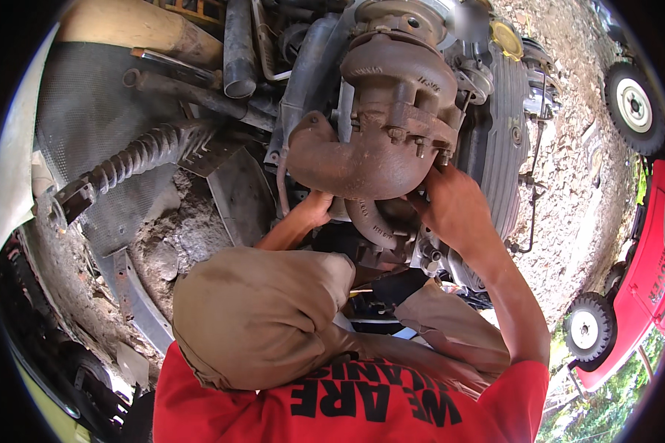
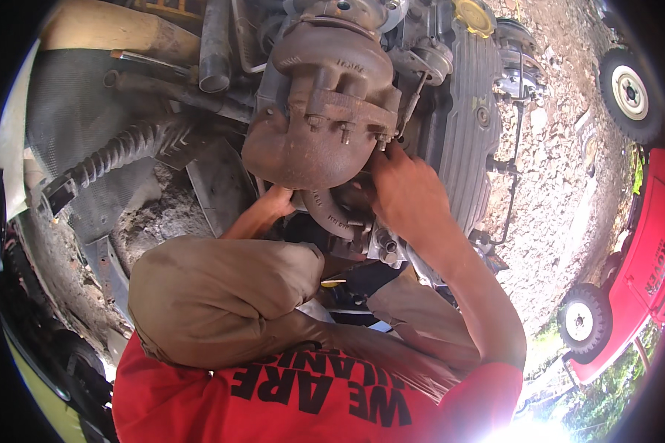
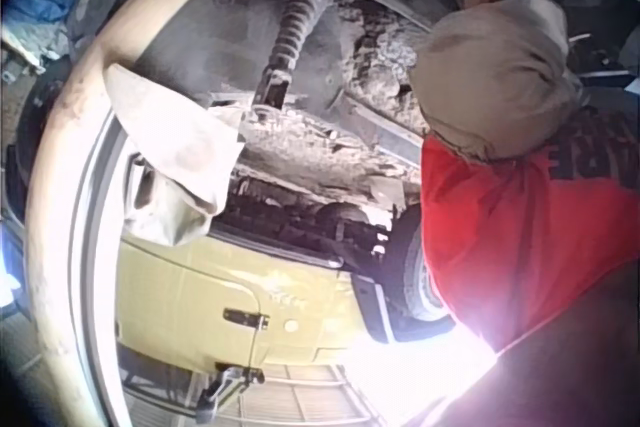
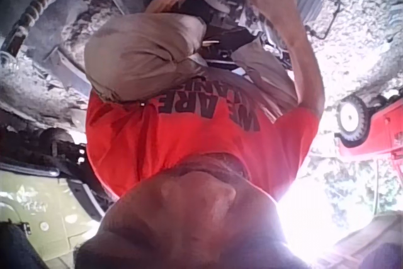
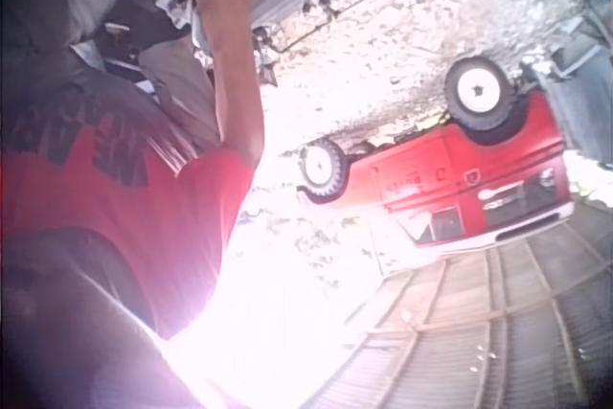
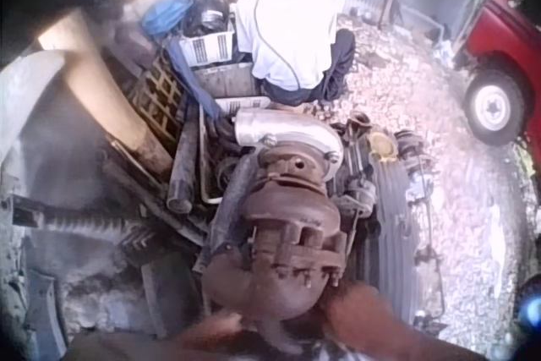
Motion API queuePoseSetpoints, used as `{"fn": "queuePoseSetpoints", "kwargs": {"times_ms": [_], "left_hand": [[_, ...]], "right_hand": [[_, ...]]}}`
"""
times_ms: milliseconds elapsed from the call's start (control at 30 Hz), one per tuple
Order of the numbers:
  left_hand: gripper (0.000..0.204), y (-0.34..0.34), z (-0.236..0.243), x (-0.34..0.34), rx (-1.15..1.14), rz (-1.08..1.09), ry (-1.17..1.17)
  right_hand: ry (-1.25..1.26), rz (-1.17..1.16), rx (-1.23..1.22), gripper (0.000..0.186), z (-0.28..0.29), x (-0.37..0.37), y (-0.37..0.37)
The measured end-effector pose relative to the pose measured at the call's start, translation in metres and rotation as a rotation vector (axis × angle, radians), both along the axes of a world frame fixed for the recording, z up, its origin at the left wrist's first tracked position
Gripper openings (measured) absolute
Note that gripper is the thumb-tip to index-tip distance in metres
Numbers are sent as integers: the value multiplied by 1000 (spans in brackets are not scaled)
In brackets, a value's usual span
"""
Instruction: The person removes bolts from an exhaust manifold attached to a car engine using a wrench, then lifts the manifold off and places it on the ground.
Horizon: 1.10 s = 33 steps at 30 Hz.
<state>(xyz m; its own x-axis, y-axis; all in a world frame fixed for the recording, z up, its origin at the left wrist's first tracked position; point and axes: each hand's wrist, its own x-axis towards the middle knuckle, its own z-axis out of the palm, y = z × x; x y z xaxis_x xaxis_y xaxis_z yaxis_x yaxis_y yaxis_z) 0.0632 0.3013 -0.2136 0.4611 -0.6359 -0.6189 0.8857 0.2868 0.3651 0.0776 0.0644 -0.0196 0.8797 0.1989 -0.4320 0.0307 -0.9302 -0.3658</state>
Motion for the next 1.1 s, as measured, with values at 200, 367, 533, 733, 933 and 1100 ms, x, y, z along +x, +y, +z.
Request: {"fn": "queuePoseSetpoints", "kwargs": {"times_ms": [200,367,533,733,933,1100], "left_hand": [[84,3,22,9,86,5,-84],[80,1,25,11,116,15,-62],[80,5,19,8,151,25,-49],[80,6,10,9,155,14,-22],[80,14,5,7,59,19,-81],[81,9,14,11,146,-35,-26]], "right_hand": [[-75,150,78,28,-10,-3,-10],[-59,71,11,25,-4,-2,-3],[-90,116,94,24,-6,0,-6],[-55,50,60,25,-3,-1,-3],[-57,61,34,29,-1,1,0],[-39,58,77,30,-3,-2,-3]]}}
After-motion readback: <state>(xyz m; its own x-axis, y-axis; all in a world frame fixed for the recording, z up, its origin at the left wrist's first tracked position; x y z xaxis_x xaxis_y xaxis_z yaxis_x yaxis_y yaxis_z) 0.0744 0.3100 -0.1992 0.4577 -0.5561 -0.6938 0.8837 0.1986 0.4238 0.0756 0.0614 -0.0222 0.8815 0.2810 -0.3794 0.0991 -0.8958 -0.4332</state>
